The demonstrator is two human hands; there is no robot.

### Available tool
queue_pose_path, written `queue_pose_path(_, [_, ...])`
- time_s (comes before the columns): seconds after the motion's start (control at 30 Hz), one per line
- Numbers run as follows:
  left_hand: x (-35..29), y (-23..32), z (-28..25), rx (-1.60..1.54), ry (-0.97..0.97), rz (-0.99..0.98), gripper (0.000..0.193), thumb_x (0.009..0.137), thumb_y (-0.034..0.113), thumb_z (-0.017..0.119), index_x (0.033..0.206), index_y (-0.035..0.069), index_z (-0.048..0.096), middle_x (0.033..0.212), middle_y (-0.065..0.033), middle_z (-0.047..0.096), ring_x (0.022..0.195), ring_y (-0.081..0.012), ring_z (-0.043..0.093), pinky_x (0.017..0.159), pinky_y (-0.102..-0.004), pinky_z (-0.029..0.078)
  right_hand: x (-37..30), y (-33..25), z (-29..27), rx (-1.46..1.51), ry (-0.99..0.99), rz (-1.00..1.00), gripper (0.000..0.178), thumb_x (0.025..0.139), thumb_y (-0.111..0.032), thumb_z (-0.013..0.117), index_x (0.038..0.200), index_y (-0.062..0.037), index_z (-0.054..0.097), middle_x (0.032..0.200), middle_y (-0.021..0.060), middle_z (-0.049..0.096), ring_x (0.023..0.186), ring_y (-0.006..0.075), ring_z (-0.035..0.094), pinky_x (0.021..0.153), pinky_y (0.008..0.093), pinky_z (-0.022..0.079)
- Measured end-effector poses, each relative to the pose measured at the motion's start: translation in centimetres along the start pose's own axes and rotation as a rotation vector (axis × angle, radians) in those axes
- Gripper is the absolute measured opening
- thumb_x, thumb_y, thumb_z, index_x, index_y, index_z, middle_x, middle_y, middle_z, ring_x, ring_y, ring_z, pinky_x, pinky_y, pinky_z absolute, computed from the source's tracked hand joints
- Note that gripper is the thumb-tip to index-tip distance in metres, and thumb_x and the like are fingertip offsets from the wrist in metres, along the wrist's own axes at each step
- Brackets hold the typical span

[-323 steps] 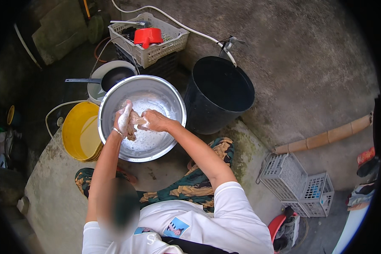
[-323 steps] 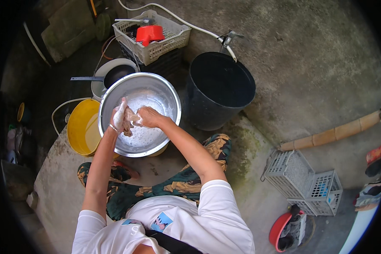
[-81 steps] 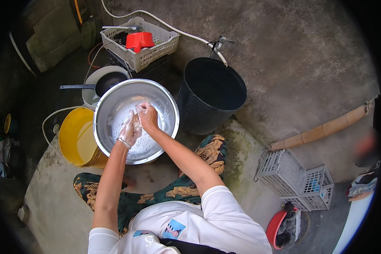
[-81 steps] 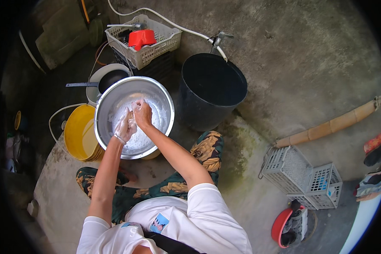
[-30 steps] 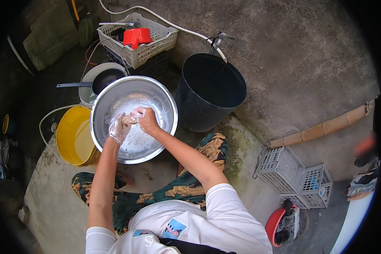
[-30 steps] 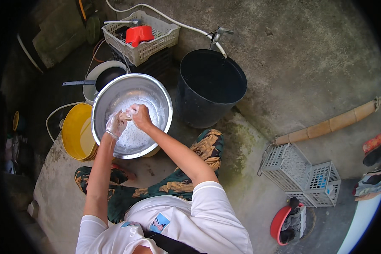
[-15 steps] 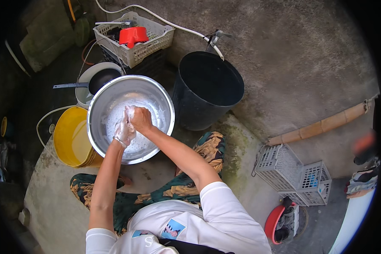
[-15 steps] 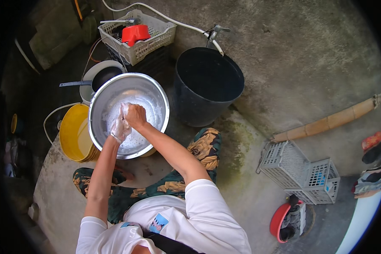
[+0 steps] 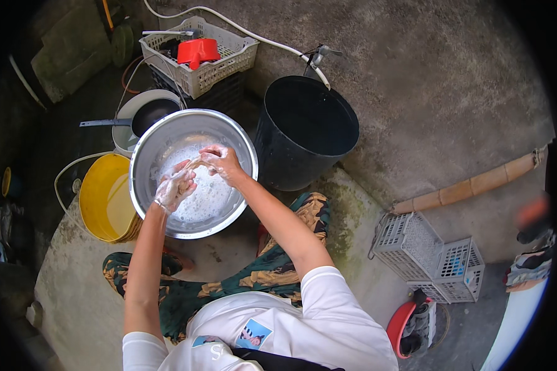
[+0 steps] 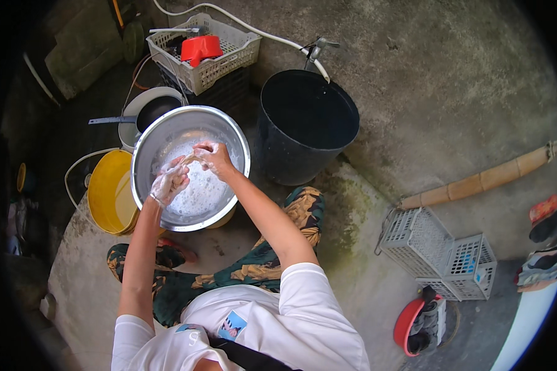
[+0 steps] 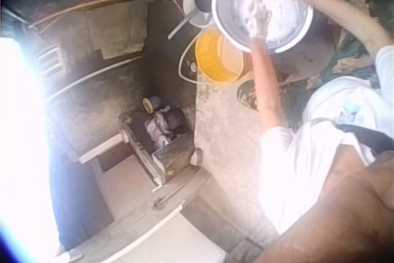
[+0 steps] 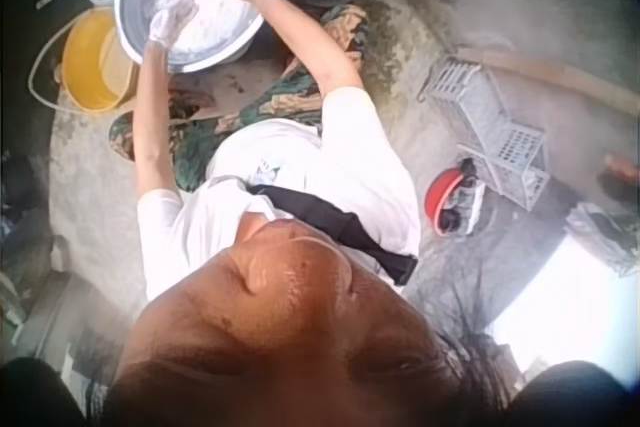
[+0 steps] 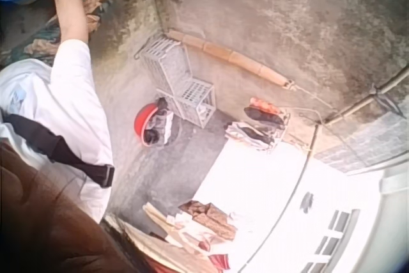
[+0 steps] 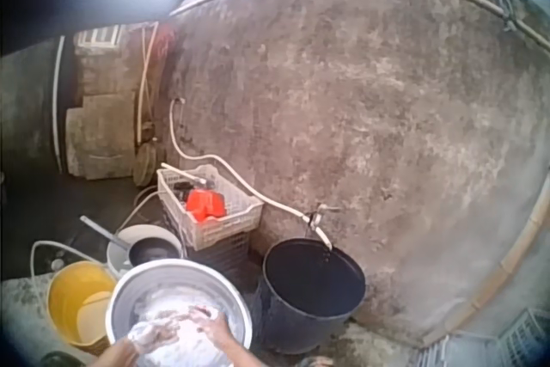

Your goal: The person sits on a concrete floor and washes a piece of cloth by hand in a metal basin. They use a red scoop to transfer water from a yellow bucket into the basin and rinse the cloth. The person scrubs the cloth repeatedly with both hands, creating suds, and occasionally adds more water to the basin.

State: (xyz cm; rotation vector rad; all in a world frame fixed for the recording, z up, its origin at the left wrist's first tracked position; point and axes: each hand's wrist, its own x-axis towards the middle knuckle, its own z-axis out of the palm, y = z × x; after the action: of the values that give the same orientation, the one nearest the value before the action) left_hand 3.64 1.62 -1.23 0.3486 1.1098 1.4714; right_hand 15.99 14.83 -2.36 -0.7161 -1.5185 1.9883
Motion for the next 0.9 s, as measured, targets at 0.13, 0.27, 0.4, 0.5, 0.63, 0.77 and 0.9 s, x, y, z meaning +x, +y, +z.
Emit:
queue_pose_path(0.13, [3.1,-2.6,-0.9,-0.192,0.109,-0.059,0.03,0.089,0.039,0.046,0.098,0.012,0.053,0.073,0.0009,0.049,0.06,-0.0104,0.05,0.057,-0.0232,0.046,-1.3,2.9,4.9,-0.637,0.298,-0.626,0.02,0.074,-0.02,0.059,0.086,-0.0028,0.062,0.079,0.0168,0.06,0.064,0.0306,0.058,0.056,0.0377,0.045])
queue_pose_path(0.27, [2.7,-3.2,0.9,-0.097,0.078,-0.068,0.037,0.084,0.05,0.047,0.092,0.015,0.054,0.076,0.0018,0.052,0.066,-0.0105,0.051,0.062,-0.024,0.046,-2.2,1.4,6.0,-0.838,0.29,-0.5,0.025,0.077,-0.027,0.055,0.075,-0.0027,0.062,0.068,0.0218,0.057,0.063,0.0391,0.055,0.058,0.0423,0.044])
queue_pose_path(0.4, [4.3,-3.7,-0.1,-0.18,-0.016,0.025,0.033,0.084,0.048,0.049,0.087,0.016,0.053,0.073,0.0012,0.054,0.059,-0.01,0.05,0.052,-0.0237,0.044,-0.3,1.5,5.3,-0.808,0.333,-0.548,0.039,0.083,-0.031,0.051,0.063,0.0008,0.059,0.059,0.024,0.054,0.06,0.0397,0.056,0.056,0.0453,0.043])
queue_pose_path(0.5, [2.2,-2.4,3.3,-0.276,0.218,-0.019,0.032,0.085,0.044,0.05,0.082,0.013,0.053,0.063,0.0001,0.051,0.049,-0.0071,0.046,0.038,-0.0181,0.035,-2.0,0.3,6.2,-0.843,0.266,-0.418,0.042,0.083,-0.033,0.051,0.064,0.0035,0.059,0.065,0.027,0.055,0.067,0.0416,0.057,0.061,0.0472,0.045])
queue_pose_path(0.63, [1.6,-1.9,0.8,-0.054,-0.202,-0.093,0.027,0.085,0.035,0.053,0.085,0.008,0.056,0.074,-0.0029,0.059,0.057,-0.007,0.05,0.043,-0.0156,0.039,1.8,2.3,1.6,-0.748,0.444,-0.244,0.047,0.084,-0.04,0.05,0.067,0.0039,0.059,0.057,0.0209,0.056,0.06,0.0389,0.057,0.056,0.0434,0.042])
queue_pose_path(0.77, [-0.5,-0.2,3.4,-0.033,0.075,0.026,0.013,0.083,0.018,0.057,0.088,0.006,0.054,0.077,-0.0066,0.06,0.064,-0.0082,0.056,0.05,-0.0144,0.045,0.6,0.7,2.6,-0.026,0.333,0.34,0.046,0.082,-0.048,0.052,0.088,-0.0021,0.057,0.066,0.0068,0.057,0.056,0.0266,0.056,0.058,0.0441,0.047])
queue_pose_path(0.9, [0.5,-1.4,1.7,-0.025,0.091,0.1,0.021,0.08,0.01,0.06,0.099,0.003,0.055,0.076,-0.005,0.059,0.059,-0.009,0.055,0.051,-0.0137,0.046,-2.0,-0.6,4.1,0.026,0.21,0.38,0.04,0.081,-0.039,0.056,0.095,-0.0015,0.053,0.085,0.0126,0.059,0.083,0.0324,0.056,0.07,0.0477,0.046])
